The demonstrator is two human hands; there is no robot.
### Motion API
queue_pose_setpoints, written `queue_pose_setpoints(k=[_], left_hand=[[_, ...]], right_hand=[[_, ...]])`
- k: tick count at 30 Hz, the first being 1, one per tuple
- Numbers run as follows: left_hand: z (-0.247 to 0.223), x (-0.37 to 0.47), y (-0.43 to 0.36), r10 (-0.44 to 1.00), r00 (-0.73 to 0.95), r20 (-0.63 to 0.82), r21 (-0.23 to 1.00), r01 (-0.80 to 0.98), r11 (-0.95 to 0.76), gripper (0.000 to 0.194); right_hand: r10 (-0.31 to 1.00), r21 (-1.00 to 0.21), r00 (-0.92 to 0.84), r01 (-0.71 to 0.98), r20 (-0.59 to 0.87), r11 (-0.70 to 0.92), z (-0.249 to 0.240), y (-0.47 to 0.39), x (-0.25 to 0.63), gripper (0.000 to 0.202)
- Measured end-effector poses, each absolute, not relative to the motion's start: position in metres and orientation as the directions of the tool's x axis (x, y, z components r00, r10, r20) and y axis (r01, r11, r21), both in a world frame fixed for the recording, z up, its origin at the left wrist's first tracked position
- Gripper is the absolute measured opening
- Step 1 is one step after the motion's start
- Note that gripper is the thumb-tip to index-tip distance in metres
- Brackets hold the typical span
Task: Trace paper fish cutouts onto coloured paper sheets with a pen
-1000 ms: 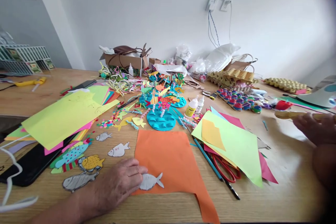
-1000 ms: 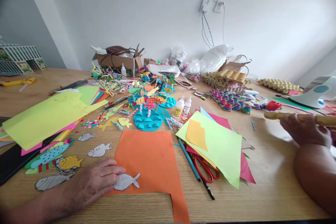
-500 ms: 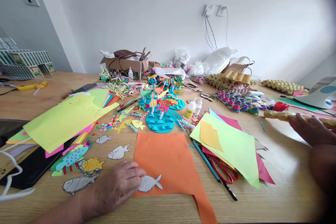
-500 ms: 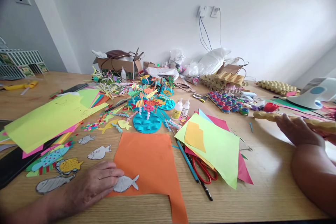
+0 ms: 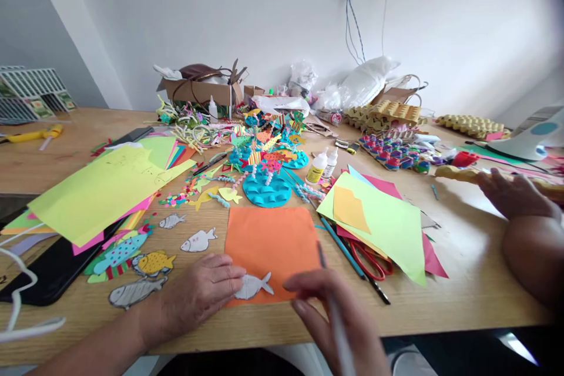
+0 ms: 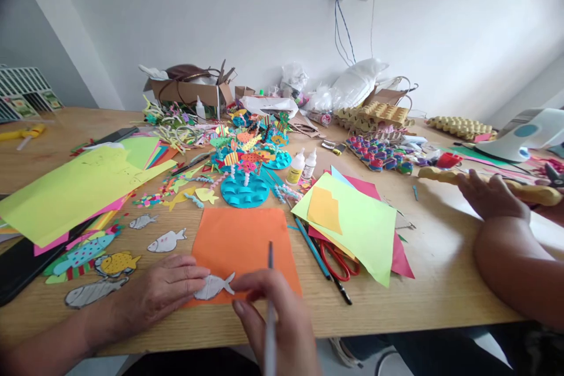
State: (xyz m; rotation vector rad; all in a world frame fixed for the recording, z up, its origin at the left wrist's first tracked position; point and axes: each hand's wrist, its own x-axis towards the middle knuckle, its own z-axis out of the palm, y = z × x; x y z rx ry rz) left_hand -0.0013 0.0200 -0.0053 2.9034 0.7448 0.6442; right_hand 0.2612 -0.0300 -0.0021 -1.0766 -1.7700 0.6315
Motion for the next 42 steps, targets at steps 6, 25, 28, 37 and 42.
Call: queue_pose_setpoints(k=[6, 25, 28, 37, 42], left_hand=[[-0.004, -0.001, 0.021, 0.455, 0.793, 0.405, 0.166, 0.426, -0.890, 0.031], [0.010, -0.007, 0.056, 0.461, 0.879, 0.117, 0.554, 0.328, -0.765, 0.028], [0.011, -0.006, 0.057, 0.459, 0.882, 0.111, 0.571, 0.321, -0.755, 0.028], [0.022, -0.004, 0.057, 0.447, 0.890, 0.091, 0.598, 0.310, -0.739, 0.030], [0.020, -0.005, 0.057, 0.449, 0.888, 0.097, 0.588, 0.313, -0.746, 0.032]], right_hand=[[0.887, -0.677, -0.415, 0.596, 0.202, 0.433, 0.005, -0.002, 0.223, 0.022], [0.827, -0.580, -0.526, 0.618, 0.197, 0.531, -0.003, 0.011, 0.221, 0.019], [0.822, -0.618, -0.514, 0.570, 0.246, 0.541, 0.006, 0.010, 0.226, 0.006], [0.802, -0.879, -0.546, 0.227, 0.242, 0.420, 0.029, -0.001, 0.229, 0.045], [0.846, -0.768, -0.445, 0.416, 0.295, 0.487, 0.007, 0.003, 0.222, 0.028]])
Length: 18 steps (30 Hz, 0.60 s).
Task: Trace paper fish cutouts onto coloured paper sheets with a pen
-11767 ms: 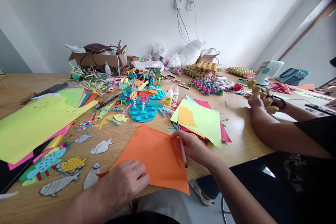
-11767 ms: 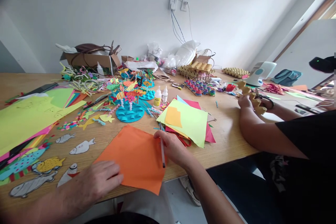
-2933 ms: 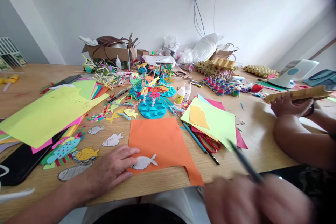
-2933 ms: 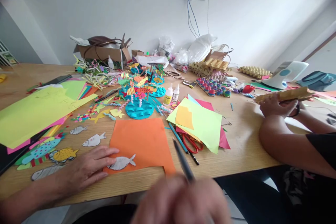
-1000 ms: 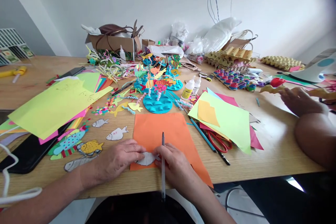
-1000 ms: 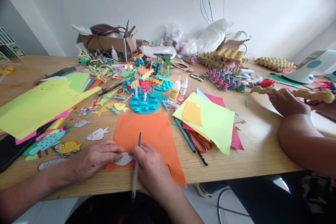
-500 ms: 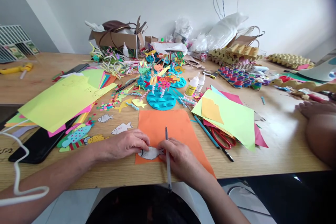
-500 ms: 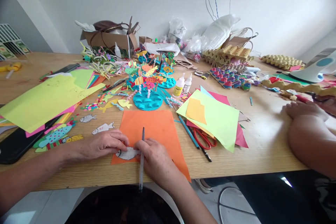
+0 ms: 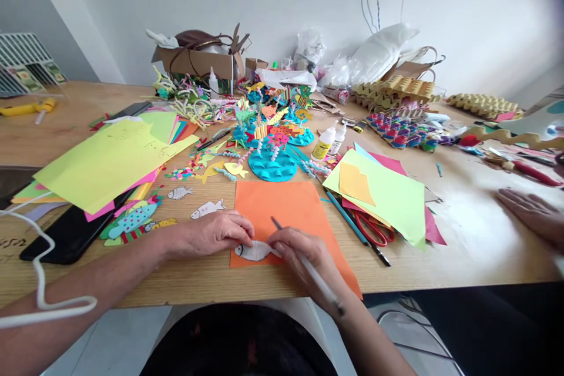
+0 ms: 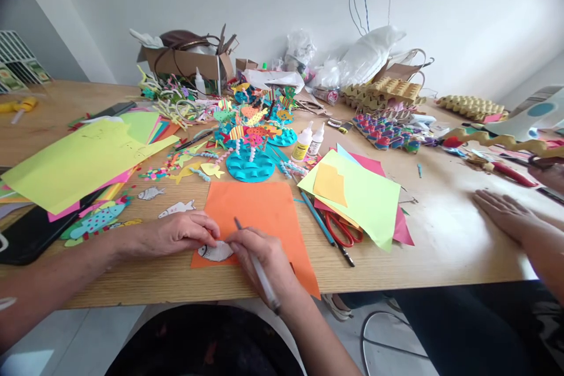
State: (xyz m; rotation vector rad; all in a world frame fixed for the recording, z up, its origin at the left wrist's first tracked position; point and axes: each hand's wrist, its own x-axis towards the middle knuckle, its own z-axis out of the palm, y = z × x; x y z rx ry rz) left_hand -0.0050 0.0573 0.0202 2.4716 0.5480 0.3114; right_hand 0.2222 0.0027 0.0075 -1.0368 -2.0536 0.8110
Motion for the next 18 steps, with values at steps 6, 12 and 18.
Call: queue_pose_setpoints(k=[6, 12, 18], left_hand=[[0.0173, -0.0070, 0.0571, 0.452, 0.885, 0.114, 0.574, 0.312, -0.757, 0.031], [0.0209, -0.0067, 0.0567, 0.444, 0.892, 0.088, 0.563, 0.323, -0.760, 0.031], [0.0243, -0.0051, 0.0561, 0.453, 0.889, 0.061, 0.560, 0.345, -0.753, 0.029]], right_hand=[[0.811, -0.578, -0.495, 0.580, 0.310, 0.575, -0.0068, 0.0024, 0.2237, 0.013], [0.795, -0.594, -0.538, 0.553, 0.281, 0.585, -0.0003, 0.0024, 0.2211, 0.021], [0.793, -0.596, -0.549, 0.552, 0.266, 0.583, 0.0004, 0.0040, 0.2195, 0.023]])
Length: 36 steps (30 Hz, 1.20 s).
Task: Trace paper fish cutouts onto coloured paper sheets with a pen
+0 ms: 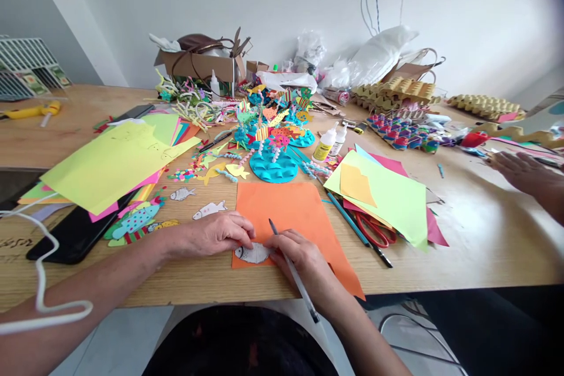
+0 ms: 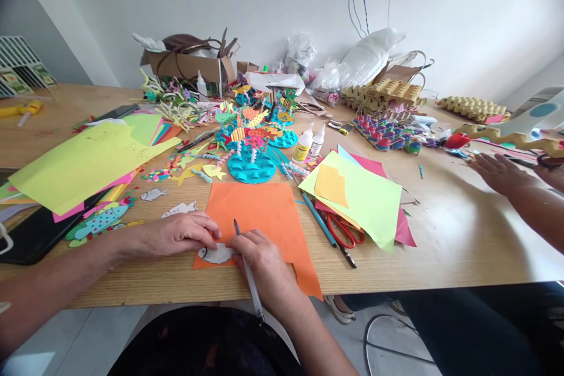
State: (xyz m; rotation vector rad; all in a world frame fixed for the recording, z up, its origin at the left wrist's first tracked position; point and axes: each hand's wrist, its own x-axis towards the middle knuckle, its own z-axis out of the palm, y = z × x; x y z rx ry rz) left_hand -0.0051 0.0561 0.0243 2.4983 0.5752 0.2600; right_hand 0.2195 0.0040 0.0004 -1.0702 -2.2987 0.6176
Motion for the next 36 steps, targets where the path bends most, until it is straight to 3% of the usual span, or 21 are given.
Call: queue_pose_setpoints(k=[12, 16, 19, 25, 36], left_hand=[[0.018, -0.004, 0.054, 0.482, 0.873, 0.069, 0.589, 0.355, -0.726, 0.026], [0.016, -0.005, 0.054, 0.483, 0.873, 0.069, 0.617, 0.343, -0.708, 0.025], [0.015, -0.005, 0.056, 0.477, 0.877, 0.062, 0.636, 0.333, -0.696, 0.023], [0.017, -0.005, 0.058, 0.468, 0.882, 0.061, 0.673, 0.310, -0.671, 0.023], [0.009, -0.005, 0.062, 0.460, 0.882, 0.096, 0.721, 0.257, -0.643, 0.024]], right_hand=[[0.766, -0.563, -0.556, 0.538, 0.322, 0.627, 0.001, 0.004, 0.220, 0.017], [0.742, -0.673, -0.542, 0.380, 0.395, 0.635, 0.018, 0.000, 0.225, 0.022], [0.753, -0.798, -0.590, 0.285, 0.291, 0.532, 0.030, -0.001, 0.225, 0.026], [0.843, -0.879, -0.538, 0.401, 0.004, 0.260, 0.022, 0.002, 0.208, 0.014], [0.890, -0.895, -0.453, 0.374, 0.052, 0.243, 0.002, 0.007, 0.180, 0.010]])
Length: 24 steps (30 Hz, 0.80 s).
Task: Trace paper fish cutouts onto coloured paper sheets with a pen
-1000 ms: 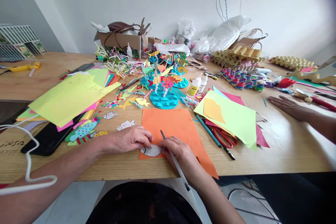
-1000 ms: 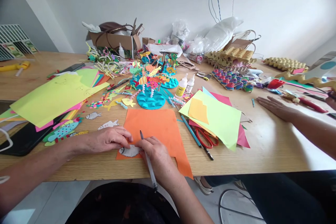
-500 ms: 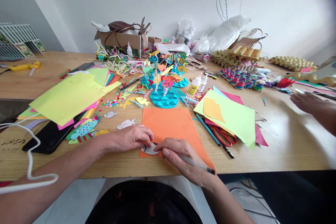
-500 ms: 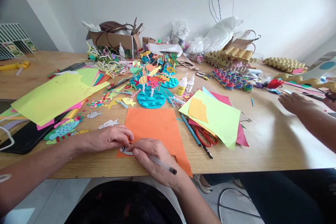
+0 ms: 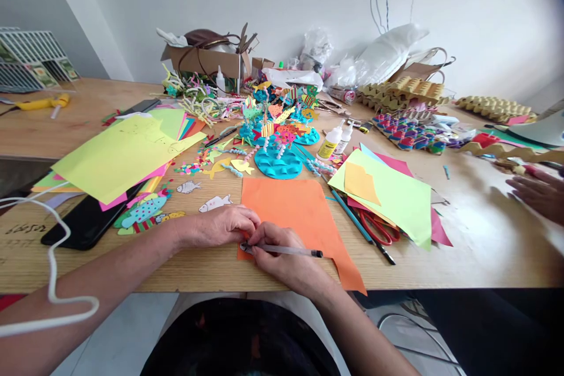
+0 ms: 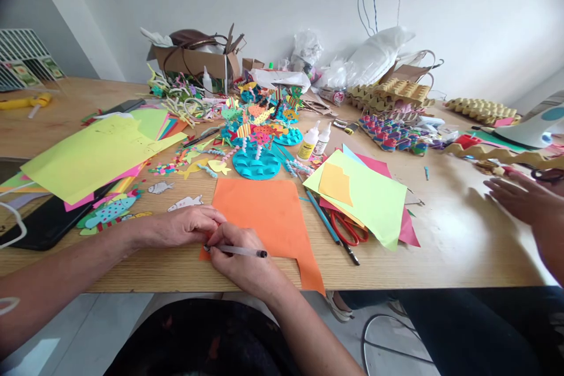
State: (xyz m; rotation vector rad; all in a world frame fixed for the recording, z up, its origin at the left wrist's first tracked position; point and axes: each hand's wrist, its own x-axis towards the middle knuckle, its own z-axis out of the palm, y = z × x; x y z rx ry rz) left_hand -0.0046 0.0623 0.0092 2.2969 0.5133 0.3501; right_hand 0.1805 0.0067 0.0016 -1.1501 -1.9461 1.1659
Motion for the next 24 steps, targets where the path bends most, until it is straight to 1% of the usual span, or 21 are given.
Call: queue_pose_setpoints(k=[8, 24], left_hand=[[0.0101, -0.0062, 0.0630, 0.448, 0.891, 0.079, 0.736, 0.251, -0.629, 0.022], [0.0099, -0.0061, 0.0628, 0.437, 0.894, 0.096, 0.728, 0.237, -0.644, 0.019]], right_hand=[[0.894, -0.870, -0.447, 0.434, 0.016, 0.233, 0.0076, 0.0064, 0.1774, 0.011], [0.889, -0.842, -0.456, 0.465, 0.036, 0.273, 0.0085, 0.0055, 0.1753, 0.011]])
